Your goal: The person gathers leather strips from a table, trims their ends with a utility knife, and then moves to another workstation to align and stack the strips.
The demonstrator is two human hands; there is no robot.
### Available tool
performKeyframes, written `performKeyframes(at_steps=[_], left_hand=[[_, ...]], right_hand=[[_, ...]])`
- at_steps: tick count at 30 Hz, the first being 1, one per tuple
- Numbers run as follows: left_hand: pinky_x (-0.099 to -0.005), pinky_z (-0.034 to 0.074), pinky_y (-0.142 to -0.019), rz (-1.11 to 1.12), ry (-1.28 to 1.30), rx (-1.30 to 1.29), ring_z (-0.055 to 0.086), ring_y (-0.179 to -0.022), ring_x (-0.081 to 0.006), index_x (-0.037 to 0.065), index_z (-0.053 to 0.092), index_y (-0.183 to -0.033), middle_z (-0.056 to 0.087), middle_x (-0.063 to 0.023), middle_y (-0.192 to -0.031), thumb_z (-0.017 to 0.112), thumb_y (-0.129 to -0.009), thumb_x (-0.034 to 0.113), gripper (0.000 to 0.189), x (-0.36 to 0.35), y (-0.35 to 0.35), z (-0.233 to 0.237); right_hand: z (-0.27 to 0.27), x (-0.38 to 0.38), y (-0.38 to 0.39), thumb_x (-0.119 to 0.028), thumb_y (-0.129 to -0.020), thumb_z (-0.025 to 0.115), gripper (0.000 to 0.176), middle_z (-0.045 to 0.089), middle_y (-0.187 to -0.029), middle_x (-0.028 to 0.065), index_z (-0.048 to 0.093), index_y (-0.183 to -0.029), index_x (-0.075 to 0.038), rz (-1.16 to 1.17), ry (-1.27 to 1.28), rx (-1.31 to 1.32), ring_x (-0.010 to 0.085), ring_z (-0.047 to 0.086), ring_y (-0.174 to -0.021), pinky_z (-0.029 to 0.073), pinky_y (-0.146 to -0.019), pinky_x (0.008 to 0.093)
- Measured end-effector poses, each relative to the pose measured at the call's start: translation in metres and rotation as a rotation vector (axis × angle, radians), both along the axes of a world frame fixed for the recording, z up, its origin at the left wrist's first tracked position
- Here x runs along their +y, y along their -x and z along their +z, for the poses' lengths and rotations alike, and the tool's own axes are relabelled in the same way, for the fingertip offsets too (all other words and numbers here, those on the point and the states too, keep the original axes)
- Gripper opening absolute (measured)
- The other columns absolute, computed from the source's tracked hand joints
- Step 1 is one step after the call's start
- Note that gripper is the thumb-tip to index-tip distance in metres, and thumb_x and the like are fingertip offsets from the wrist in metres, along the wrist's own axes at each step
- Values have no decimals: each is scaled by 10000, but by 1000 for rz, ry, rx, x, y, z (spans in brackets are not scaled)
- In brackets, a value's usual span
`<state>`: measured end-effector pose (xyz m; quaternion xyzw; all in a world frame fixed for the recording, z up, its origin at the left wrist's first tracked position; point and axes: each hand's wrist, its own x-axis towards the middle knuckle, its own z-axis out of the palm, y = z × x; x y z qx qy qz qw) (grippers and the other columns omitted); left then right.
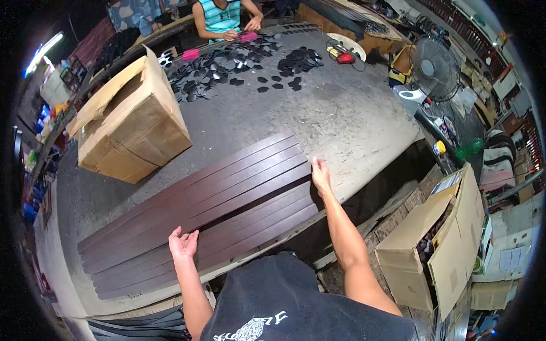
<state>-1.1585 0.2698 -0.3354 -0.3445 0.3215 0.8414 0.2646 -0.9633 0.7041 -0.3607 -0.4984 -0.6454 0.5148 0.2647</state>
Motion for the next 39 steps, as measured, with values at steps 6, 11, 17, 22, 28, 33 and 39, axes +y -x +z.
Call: performKeyframes(at_steps=[6,11,17,22,28,33,39], left_hand=[[-475,216,-1150,-121,-11,15,263,-1382,-411,-117,61,-1436,164,-320,-1493,575,-883,226,829,27,-30,9],[-512,206,-1148,-206,-101,-81,204,-1397,-450,-113,-110,-1430,87,-320,-1516,594,-863,241,971,65,-29,23],[-517,295,-1112,-254,-7,29,329,-1349,-430,-120,77,-1412,223,-304,-1487,559,-879,223,796,64,-42,9],[-484,346,-1106,-545,-243,-39,415,-1294,-407,-110,293,-1341,415,-272,-1378,573,-903,198,604,149,-90,-3],[-474,369,-1091,-503,-166,-74,440,-1285,-386,-100,390,-1148,417,-285,-1359,497,-901,112,342,244,-95,-7],[-447,366,-1097,-334,-156,-19,450,-1286,-374,-85,442,-1083,416,-280,-1373,428,-868,10,235,250,-115,-19],[-431,338,-1118,-351,-139,42,440,-1302,-350,-95,451,-1060,420,-278,-1375,417,-866,-8,215,249,-120,-12]], right_hand=[[-27,16,17,-463,-987,436,613,595,-1240,190,539,-1255,78,139,97,-24,233,534,-1167,394,-993,334],[5,8,15,-482,-994,399,649,568,-1284,198,502,-1292,85,142,114,-77,248,502,-1222,361,-1038,343],[-3,12,9,-516,-980,396,713,486,-1366,242,449,-1327,104,208,123,-2,301,428,-1315,326,-1079,340],[-16,18,3,-541,-982,368,741,425,-1420,236,402,-1366,92,218,196,179,278,383,-1349,282,-1104,338],[-19,21,0,-584,-983,315,783,404,-787,17,407,-1368,92,163,322,252,132,448,-873,306,-1031,305],[-16,16,0,-612,-973,286,812,552,-1257,184,400,-1374,85,210,261,219,244,453,-1217,277,-1068,349],[3,16,-5,-548,-988,320,741,456,-1393,235,429,-1346,93,341,256,90,286,398,-1330,282,-1104,361]])
